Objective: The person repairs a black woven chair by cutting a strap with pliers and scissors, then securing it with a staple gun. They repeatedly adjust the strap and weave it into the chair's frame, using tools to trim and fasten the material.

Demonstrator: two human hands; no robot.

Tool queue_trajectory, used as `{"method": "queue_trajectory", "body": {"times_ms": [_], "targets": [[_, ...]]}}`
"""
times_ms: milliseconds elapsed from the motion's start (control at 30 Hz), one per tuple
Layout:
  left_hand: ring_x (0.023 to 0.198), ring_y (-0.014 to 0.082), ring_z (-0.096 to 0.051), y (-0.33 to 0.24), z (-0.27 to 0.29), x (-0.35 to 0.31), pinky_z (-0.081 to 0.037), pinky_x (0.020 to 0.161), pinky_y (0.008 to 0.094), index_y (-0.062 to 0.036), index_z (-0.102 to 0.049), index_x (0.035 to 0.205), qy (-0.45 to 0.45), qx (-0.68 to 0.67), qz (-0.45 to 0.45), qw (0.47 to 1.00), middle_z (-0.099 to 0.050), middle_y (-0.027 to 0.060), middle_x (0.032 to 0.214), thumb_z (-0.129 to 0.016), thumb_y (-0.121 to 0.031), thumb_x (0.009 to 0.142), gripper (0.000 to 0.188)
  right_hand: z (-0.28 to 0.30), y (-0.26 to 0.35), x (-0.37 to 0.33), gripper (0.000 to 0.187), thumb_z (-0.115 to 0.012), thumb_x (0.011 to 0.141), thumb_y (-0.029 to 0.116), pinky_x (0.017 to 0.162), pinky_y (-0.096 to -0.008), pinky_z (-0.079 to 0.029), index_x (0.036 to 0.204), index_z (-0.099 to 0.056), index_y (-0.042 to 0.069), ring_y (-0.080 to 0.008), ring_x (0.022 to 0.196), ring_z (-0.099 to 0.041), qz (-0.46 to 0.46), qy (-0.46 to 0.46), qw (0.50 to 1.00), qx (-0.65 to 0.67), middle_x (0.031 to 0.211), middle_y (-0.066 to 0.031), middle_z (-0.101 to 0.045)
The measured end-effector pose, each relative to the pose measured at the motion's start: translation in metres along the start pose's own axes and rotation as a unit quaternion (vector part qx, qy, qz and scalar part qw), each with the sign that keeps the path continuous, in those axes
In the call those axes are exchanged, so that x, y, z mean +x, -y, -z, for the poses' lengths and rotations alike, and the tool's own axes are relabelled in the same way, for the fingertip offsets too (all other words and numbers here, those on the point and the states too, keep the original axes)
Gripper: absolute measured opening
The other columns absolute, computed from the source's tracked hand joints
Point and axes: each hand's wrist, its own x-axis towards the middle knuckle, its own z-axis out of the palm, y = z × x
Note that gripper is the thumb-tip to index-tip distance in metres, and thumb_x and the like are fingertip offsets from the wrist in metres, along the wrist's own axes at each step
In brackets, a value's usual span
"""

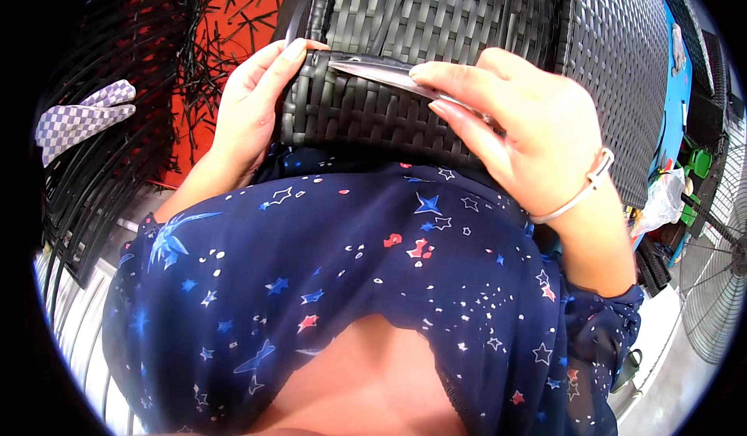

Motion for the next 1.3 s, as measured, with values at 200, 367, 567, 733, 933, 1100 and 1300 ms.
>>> {"method": "queue_trajectory", "body": {"times_ms": [200,367,567,733,933,1100,1300], "targets": [[0.085,0.0048,-0.062,0.002,0.003,0.001,-0.05,0.079,0.0219,-0.001,-0.068,0.111,0.025,0.004,-0.025,0.999,-0.07,0.0011,0.095,-0.058,-0.028,0.104,0.029,-0.035,0.006,-0.014,0.034,-0.076,0.084,0.008,0.054,-0.0317,-0.047,0.117,-0.073,0.014,-0.0203,0.057,-0.055,-0.042,-0.077,0.994,0.064,0.07,-0.0062,-0.055],[0.086,0.0046,-0.062,-0.001,0.005,0.004,-0.05,0.08,0.0219,-0.0003,-0.068,0.111,0.035,0.001,-0.016,0.999,-0.07,0.0006,0.096,-0.059,-0.028,0.104,0.03,-0.049,0.006,-0.018,0.03,-0.077,0.083,0.006,0.055,-0.03,-0.046,0.112,-0.074,0.009,-0.02,0.059,-0.055,-0.074,-0.116,0.984,0.11,0.072,-0.0076,-0.06],[0.087,0.0056,-0.063,-0.002,0.007,0.005,-0.051,0.08,0.0226,-0.0003,-0.068,0.113,0.048,-0.01,-0.005,0.999,-0.07,0.0008,0.097,-0.057,-0.026,0.104,0.029,-0.043,0.002,-0.007,0.029,-0.079,0.08,0.007,0.054,-0.03,-0.047,0.109,-0.076,0.009,-0.019,0.058,-0.057,-0.023,-0.129,0.988,0.086,0.071,-0.0062,-0.062],[0.091,0.0053,-0.06,0.002,0.007,0.007,-0.048,0.085,0.0239,-0.0012,-0.068,0.112,0.058,0.021,-0.039,0.997,-0.068,-0.0014,0.098,-0.057,-0.027,0.104,0.029,-0.013,-0.007,-0.004,0.031,-0.079,0.08,0.007,0.053,-0.0292,-0.045,0.11,-0.076,0.008,-0.0168,0.057,-0.056,0.002,-0.069,0.997,0.038,0.07,-0.0049,-0.061],[0.084,0.0037,-0.057,-0.013,0.013,0.016,-0.046,0.076,0.0232,-0.0056,-0.072,0.108,0.096,0.073,-0.018,0.993,-0.068,-0.0042,0.095,-0.059,-0.028,0.102,0.027,-0.014,-0.003,-0.012,0.032,-0.075,0.084,0.002,0.054,-0.0252,-0.038,0.117,-0.074,0.005,-0.0114,0.057,-0.048,-0.067,-0.102,0.988,0.098,0.071,-0.0034,-0.057],[0.088,0.008,-0.059,-0.043,0.026,0.046,-0.044,0.078,0.0261,-0.0094,-0.074,0.098,0.177,0.215,-0.028,0.96,-0.069,-0.003,0.091,-0.056,-0.037,0.098,0.033,-0.039,-0.011,-0.016,0.031,-0.074,0.088,0.003,0.057,-0.0227,-0.037,0.119,-0.072,0.003,-0.0081,0.063,-0.047,-0.112,-0.18,0.957,0.199,0.076,-0.0017,-0.057],[0.08,0.0115,-0.052,-0.053,0.018,0.066,-0.04,0.079,0.0262,-0.0043,-0.063,0.086,0.28,0.279,-0.127,0.91,-0.059,0.0002,0.083,-0.041,-0.032,0.103,0.039,-0.056,-0.017,-0.024,0.034,-0.076,0.087,0.003,0.058,-0.0213,-0.037,0.12,-0.071,0.002,-0.0072,0.064,-0.047,-0.119,-0.196,0.952,0.201,0.077,-0.0002,-0.054]]}}
